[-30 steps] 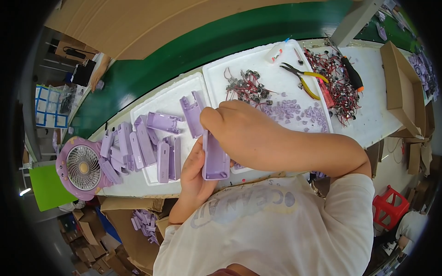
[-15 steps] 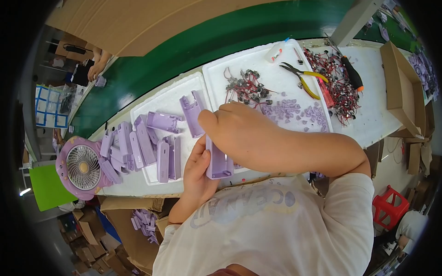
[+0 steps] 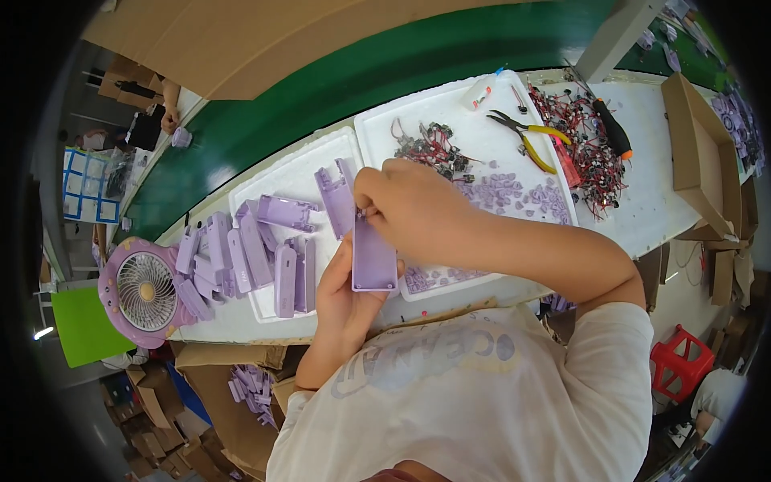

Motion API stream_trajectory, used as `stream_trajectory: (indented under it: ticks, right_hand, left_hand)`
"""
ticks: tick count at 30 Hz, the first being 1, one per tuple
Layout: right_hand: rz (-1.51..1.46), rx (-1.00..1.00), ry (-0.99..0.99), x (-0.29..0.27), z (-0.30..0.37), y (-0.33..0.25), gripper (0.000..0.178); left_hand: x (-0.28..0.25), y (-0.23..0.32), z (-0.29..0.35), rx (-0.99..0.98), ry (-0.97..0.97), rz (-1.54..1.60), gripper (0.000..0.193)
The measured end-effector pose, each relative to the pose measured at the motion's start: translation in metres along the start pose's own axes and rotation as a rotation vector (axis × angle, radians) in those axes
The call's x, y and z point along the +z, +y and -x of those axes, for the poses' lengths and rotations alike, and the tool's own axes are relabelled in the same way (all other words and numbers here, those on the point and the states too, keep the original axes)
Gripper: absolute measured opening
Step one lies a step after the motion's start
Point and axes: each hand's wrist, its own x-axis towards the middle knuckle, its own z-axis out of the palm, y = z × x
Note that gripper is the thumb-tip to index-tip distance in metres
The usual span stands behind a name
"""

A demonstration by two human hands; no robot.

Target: The person assembles small electronic components by applying glue from a bottle to plastic housings, then fitting the electronic components into the housings by hand.

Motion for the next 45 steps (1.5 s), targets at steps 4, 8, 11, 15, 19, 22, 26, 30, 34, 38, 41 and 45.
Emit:
stream_trajectory:
  ticks: [4, 8, 11, 15, 19, 22, 26, 30, 34, 38, 41, 45]
  right_hand:
    - [-0.125, 0.068, 0.011, -0.004, 0.0, 0.0, 0.015]
    - [-0.032, 0.049, 0.007, -0.003, 0.002, -0.001, 0.015]
    - [0.032, 0.006, -0.031, -0.004, 0.002, -0.007, 0.016]
    - [0.086, -0.058, -0.017, 0.003, 0.007, 0.001, 0.017]
    - [-0.076, 0.121, -0.065, -0.006, 0.003, 0.006, 0.016]
    - [-0.155, 0.104, -0.05, -0.021, -0.002, 0.004, 0.017]
    - [0.075, -0.19, 0.005, -0.041, -0.001, -0.007, 0.023]
    - [0.022, -0.399, -0.171, -0.01, 0.02, -0.027, 0.021]
    - [0.019, -0.352, -0.257, -0.024, 0.003, -0.021, 0.016]
    - [0.19, -0.293, -0.003, -0.05, -0.045, 0.021, 0.011]
    - [0.428, -0.111, 0.064, -0.064, -0.079, 0.098, 0.008]
    - [0.502, 0.151, 0.037, -0.065, -0.097, 0.171, 0.008]
  left_hand:
    - [0.007, 0.0, 0.0, -0.019, 0.07, 0.118, 0.034]
    - [0.006, -0.001, 0.001, -0.028, 0.033, 0.1, 0.034]
    - [0.006, -0.001, 0.001, -0.016, 0.044, 0.084, 0.044]
    - [-0.001, -0.005, -0.002, -0.011, -0.019, 0.015, 0.04]
    - [-0.003, -0.006, -0.004, -0.076, 0.02, 0.199, 0.038]
    - [-0.001, 0.002, -0.002, -0.098, 0.051, 0.342, 0.038]
    - [-0.003, 0.005, -0.001, -0.056, 0.07, 0.298, 0.04]
    - [0.007, -0.001, 0.002, 0.173, -0.052, -0.196, 0.04]
    - [-0.002, 0.014, 0.003, 0.176, 0.074, -0.361, 0.04]
    - [-0.017, 0.069, 0.013, 0.784, 0.295, -2.15, 0.048]
    - [-0.017, 0.096, 0.006, 0.612, 0.391, -2.502, 0.053]
    - [-0.026, 0.113, -0.009, 0.508, 0.383, -2.674, 0.056]
